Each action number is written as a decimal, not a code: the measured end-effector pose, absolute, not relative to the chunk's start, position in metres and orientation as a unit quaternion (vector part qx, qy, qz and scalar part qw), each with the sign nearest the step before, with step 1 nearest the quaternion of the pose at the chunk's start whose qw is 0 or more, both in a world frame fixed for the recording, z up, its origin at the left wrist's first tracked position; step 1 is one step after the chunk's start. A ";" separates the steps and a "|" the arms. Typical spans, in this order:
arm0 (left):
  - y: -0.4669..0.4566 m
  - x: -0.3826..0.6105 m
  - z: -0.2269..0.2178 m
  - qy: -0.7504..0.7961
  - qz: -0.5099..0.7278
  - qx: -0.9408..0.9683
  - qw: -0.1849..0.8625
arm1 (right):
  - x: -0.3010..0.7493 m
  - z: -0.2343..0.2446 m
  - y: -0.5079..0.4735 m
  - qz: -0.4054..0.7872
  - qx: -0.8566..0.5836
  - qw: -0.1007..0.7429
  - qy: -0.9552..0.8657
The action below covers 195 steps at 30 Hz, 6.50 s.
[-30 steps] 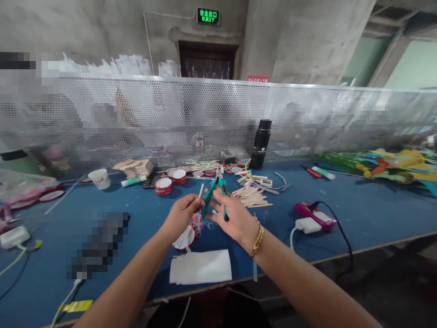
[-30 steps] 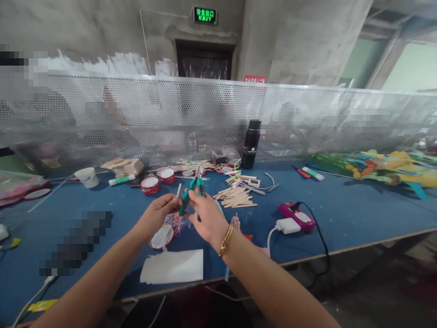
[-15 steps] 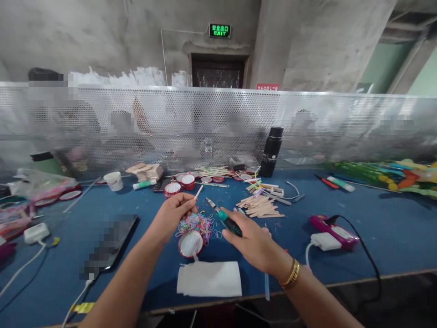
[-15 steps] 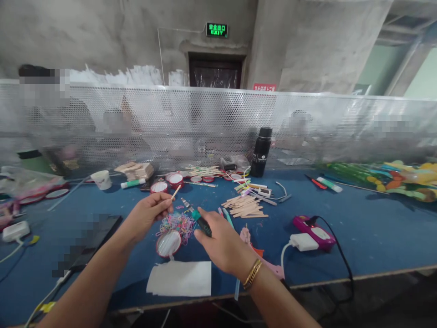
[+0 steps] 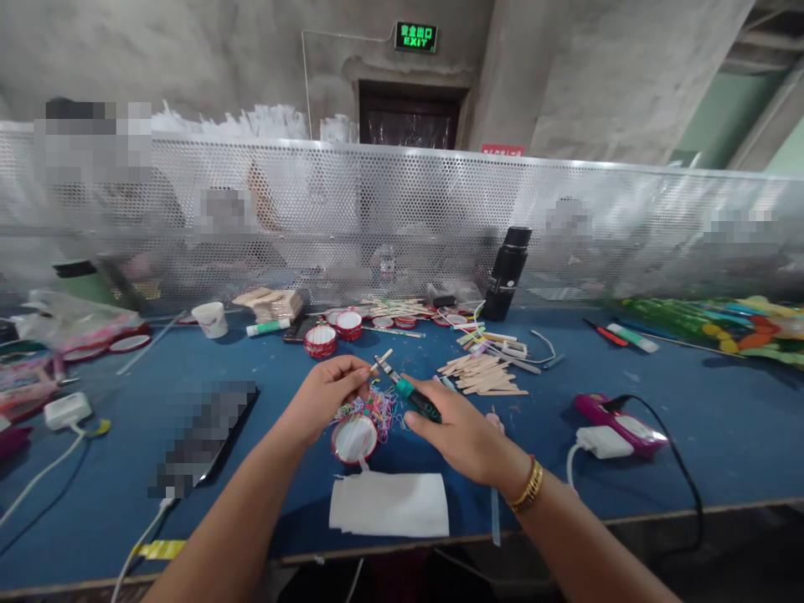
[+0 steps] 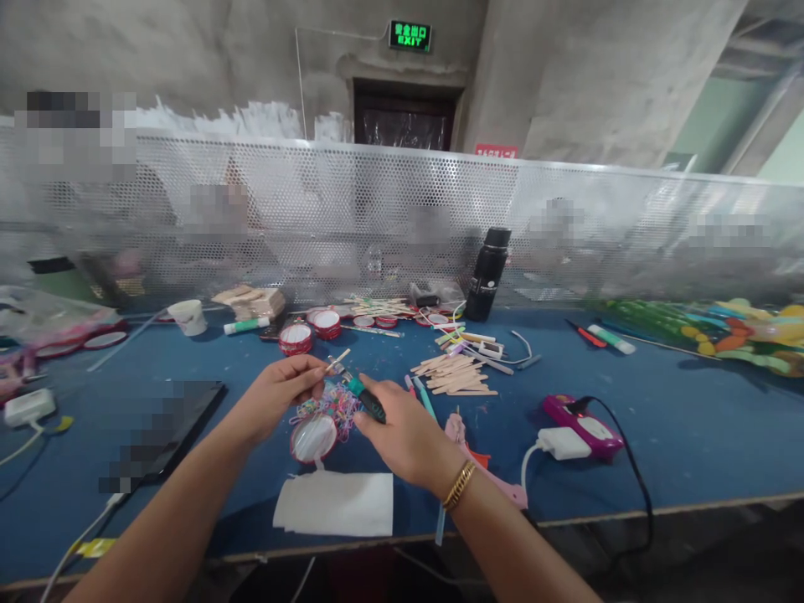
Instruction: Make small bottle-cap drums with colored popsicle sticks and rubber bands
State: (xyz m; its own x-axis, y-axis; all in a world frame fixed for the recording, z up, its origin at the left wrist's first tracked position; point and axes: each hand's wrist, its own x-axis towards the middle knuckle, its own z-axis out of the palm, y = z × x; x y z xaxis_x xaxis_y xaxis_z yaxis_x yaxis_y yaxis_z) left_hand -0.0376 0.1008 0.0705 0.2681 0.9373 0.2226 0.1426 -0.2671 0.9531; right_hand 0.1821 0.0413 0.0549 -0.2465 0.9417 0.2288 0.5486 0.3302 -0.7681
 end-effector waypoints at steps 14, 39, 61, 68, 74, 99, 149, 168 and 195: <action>0.098 -0.036 0.072 0.405 0.440 0.660 0.455 | 0.181 0.051 0.045 0.279 -0.497 0.354 -0.741; 0.098 -0.041 0.072 0.423 0.424 0.662 0.451 | 0.170 0.059 0.044 0.317 -0.454 0.360 -0.751; 0.105 -0.043 0.064 0.403 0.404 0.730 0.376 | 0.165 0.052 0.050 0.369 -0.497 0.353 -0.701; 0.107 -0.042 0.059 0.431 0.399 0.774 0.238 | 0.164 0.047 0.056 0.368 -0.520 0.344 -0.690; 0.102 -0.039 0.060 0.449 0.397 0.795 0.096 | 0.160 0.039 0.061 0.346 -0.512 0.353 -0.703; 0.097 -0.036 0.058 0.494 0.306 0.808 -0.092 | 0.153 0.038 0.065 0.308 -0.483 0.365 -0.734; 0.111 -0.041 0.053 0.479 0.312 0.815 0.093 | 0.173 0.072 0.180 0.041 -0.640 0.044 -0.766; 0.102 -0.041 0.062 0.317 0.212 0.815 0.437 | 0.173 0.084 0.081 0.226 -0.405 0.172 -0.869; 0.110 -0.041 0.058 0.396 0.397 0.730 0.391 | 0.175 0.061 0.088 0.449 -0.349 0.476 -0.671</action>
